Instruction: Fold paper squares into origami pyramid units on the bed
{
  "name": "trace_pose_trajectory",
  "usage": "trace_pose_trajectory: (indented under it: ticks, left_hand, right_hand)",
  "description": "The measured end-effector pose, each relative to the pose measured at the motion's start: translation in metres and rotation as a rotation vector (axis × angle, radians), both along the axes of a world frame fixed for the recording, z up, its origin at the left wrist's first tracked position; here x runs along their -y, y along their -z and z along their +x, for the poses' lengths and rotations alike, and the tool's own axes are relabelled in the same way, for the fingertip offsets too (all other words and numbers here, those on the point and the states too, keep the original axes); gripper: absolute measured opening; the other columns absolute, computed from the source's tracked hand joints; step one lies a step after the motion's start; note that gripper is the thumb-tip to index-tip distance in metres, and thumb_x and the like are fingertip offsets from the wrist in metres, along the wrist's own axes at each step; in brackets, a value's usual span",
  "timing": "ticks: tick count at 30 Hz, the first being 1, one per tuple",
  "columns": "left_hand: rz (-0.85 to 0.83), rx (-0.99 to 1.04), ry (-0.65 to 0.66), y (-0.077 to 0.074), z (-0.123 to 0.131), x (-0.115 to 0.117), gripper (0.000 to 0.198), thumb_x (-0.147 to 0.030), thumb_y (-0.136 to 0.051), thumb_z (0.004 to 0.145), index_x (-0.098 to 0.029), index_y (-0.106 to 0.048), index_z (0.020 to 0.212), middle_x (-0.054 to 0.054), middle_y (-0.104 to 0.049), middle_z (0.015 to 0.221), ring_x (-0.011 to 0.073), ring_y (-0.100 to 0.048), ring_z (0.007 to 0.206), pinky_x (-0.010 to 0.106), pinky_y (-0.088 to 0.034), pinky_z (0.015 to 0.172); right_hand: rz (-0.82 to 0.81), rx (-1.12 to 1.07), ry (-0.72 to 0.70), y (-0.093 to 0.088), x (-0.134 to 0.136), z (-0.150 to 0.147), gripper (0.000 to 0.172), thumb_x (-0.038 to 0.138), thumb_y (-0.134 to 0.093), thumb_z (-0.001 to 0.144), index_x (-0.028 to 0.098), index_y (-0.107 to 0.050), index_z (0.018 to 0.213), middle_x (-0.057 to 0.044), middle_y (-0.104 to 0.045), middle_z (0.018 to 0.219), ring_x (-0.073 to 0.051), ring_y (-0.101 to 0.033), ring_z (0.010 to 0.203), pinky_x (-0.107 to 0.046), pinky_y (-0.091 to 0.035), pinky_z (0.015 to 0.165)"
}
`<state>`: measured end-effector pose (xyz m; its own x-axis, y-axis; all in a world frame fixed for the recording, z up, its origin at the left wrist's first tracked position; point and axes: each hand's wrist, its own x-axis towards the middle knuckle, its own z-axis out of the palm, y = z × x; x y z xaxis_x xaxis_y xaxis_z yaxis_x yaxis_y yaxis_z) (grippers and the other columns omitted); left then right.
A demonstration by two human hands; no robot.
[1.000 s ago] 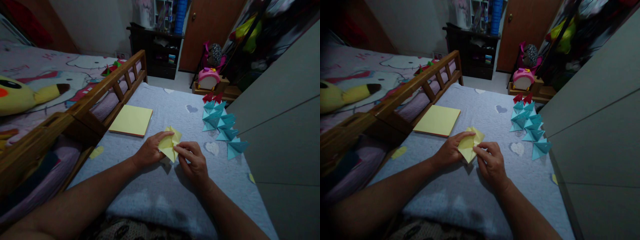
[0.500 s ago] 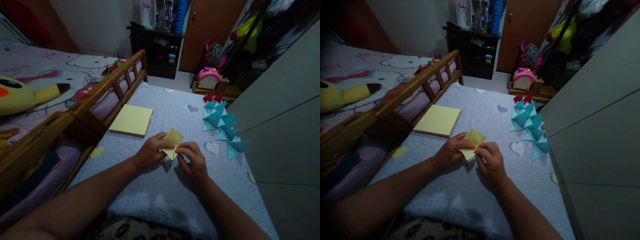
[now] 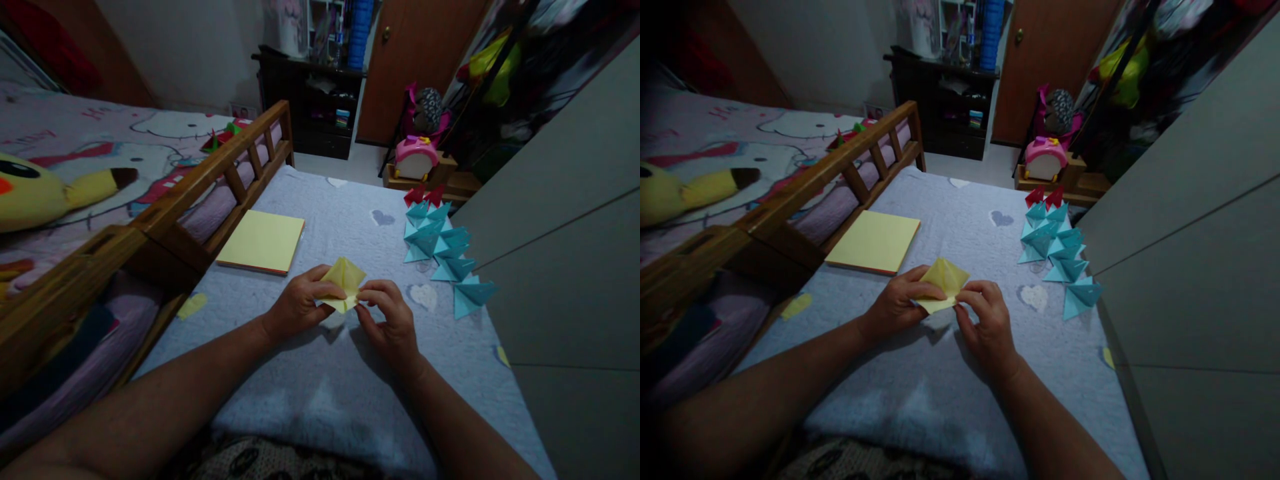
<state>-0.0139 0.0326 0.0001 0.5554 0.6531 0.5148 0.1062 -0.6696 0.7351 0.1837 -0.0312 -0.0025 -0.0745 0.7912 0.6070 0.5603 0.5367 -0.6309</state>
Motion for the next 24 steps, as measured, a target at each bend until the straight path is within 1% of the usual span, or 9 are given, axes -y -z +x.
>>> trace_pose_trajectory:
  ticks: [5, 9, 17, 24]
  left_hand:
    - [-0.005, 0.040, 0.003, -0.0027, 0.0002, -0.0002, 0.011, -0.016, -0.068, 0.087, -0.020, -0.074, 0.095, 0.004, -0.065, 0.095, 0.0165, -0.064, 0.086, 0.029, -0.053, 0.074]
    - [-0.014, 0.043, -0.013, -0.0039, 0.0016, 0.0005, 0.006, -0.021, -0.069, 0.089, -0.020, -0.073, 0.093, 0.004, -0.065, 0.093, 0.0154, -0.064, 0.083, 0.028, -0.053, 0.072]
    - [-0.065, 0.041, -0.027, -0.0077, 0.0032, 0.0007, 0.013, -0.029, -0.068, 0.092, -0.019, -0.075, 0.088, 0.004, -0.066, 0.089, 0.0162, -0.064, 0.081, 0.029, -0.053, 0.071]
    - [-0.067, 0.055, -0.015, -0.0043, 0.0011, 0.0015, 0.010, -0.026, -0.068, 0.091, -0.020, -0.076, 0.092, 0.005, -0.065, 0.092, 0.0166, -0.064, 0.083, 0.029, -0.053, 0.073]
  right_hand:
    - [-0.047, -0.037, 0.007, -0.0008, -0.0005, -0.0006, 0.016, 0.014, -0.061, 0.092, 0.025, -0.069, 0.101, -0.006, -0.063, 0.099, -0.020, -0.063, 0.093, -0.037, -0.054, 0.078]
    - [-0.071, -0.069, 0.001, -0.0016, -0.0013, -0.0007, 0.016, 0.015, -0.061, 0.092, 0.025, -0.071, 0.099, -0.005, -0.064, 0.095, -0.019, -0.064, 0.091, -0.035, -0.054, 0.078]
    - [-0.096, -0.148, -0.065, -0.0019, -0.0028, -0.0011, 0.019, 0.011, -0.062, 0.090, 0.024, -0.067, 0.102, -0.003, -0.064, 0.094, -0.016, -0.063, 0.083, -0.029, -0.052, 0.070]
    - [-0.126, -0.149, -0.069, -0.0041, -0.0030, -0.0005, 0.015, 0.013, -0.059, 0.091, 0.024, -0.068, 0.095, -0.003, -0.064, 0.092, -0.018, -0.064, 0.087, -0.031, -0.053, 0.076]
